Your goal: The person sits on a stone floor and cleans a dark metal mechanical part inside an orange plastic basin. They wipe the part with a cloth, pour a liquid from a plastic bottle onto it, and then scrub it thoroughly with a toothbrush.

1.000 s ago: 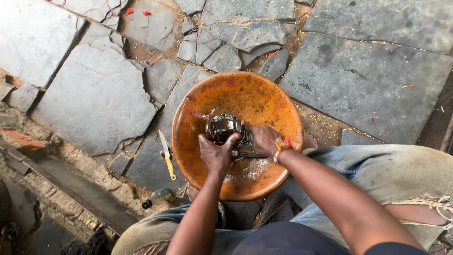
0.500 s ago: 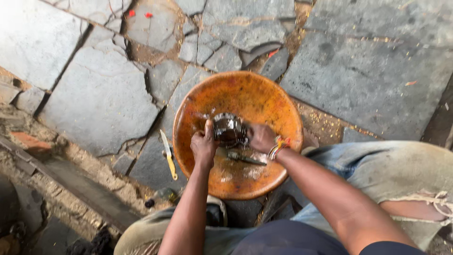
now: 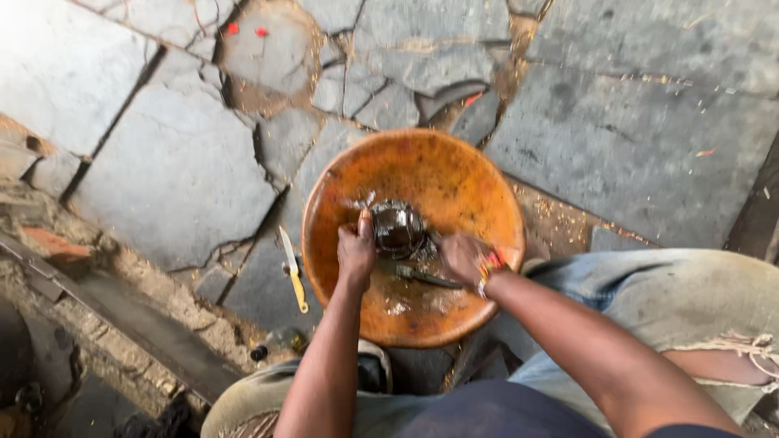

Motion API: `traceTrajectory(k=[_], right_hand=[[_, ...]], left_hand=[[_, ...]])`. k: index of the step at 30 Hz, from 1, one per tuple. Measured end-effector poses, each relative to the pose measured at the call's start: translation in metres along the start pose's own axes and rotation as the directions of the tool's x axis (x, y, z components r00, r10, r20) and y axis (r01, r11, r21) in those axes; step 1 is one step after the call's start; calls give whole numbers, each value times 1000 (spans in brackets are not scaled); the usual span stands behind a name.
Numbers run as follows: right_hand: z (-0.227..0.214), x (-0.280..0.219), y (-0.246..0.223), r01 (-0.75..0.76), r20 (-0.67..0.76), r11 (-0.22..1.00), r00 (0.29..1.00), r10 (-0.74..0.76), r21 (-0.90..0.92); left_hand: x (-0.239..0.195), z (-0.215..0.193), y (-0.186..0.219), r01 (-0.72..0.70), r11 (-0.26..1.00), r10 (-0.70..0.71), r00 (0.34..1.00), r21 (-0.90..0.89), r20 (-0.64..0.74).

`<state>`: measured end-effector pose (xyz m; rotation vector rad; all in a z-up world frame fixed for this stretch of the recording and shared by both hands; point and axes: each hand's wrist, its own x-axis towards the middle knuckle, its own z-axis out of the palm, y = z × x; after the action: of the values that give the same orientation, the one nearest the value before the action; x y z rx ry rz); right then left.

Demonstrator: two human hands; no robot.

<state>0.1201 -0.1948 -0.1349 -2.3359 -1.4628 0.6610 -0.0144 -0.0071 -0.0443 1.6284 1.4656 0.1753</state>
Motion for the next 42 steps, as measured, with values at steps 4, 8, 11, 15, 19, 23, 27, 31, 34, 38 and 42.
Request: traceTrajectory(k=[4,8,11,15,19,23,27,31,34,38,42], right_hand=[[-3,-5,-10,-135,-102,961,981,164,242],[28,28,2,-74,-188,974,975,116,215],[38,28,8,-85,-39,996,996,85,1],[46,4,9,-131,72,990,989,127,50],[66,28,18,-106,-202,983,970,135,147],[39,47,38,191,-480,976,869,-119,105],[9,19,9,11,83,968,996,10,-250],[-28,-16,-13,22,7,998,1000,-22,-64],[-51,-6,-13,-80,77,996,994,78,24],[-76,9,-10,-61,-168,994,983,75,87],[-79,33,-13,-115,8,993,993,115,19]], left_hand=[[-9,-4,14,57,998,-58,996,29,68],[-8,-3,14,102,994,-105,987,32,118],[-16,3,15,77,982,-91,993,172,78],[-24,-1,33,95,993,-102,990,72,96],[-34,4,21,160,985,-145,971,-71,190],[-38,5,15,235,928,-144,942,-290,302],[-41,11,2,245,900,-127,939,-361,321],[-31,16,-3,212,955,-156,953,-207,259],[-28,19,-9,198,942,-125,957,-272,263],[-28,17,-9,131,961,-71,968,-244,241],[-30,18,-6,190,936,-111,958,-297,263]])
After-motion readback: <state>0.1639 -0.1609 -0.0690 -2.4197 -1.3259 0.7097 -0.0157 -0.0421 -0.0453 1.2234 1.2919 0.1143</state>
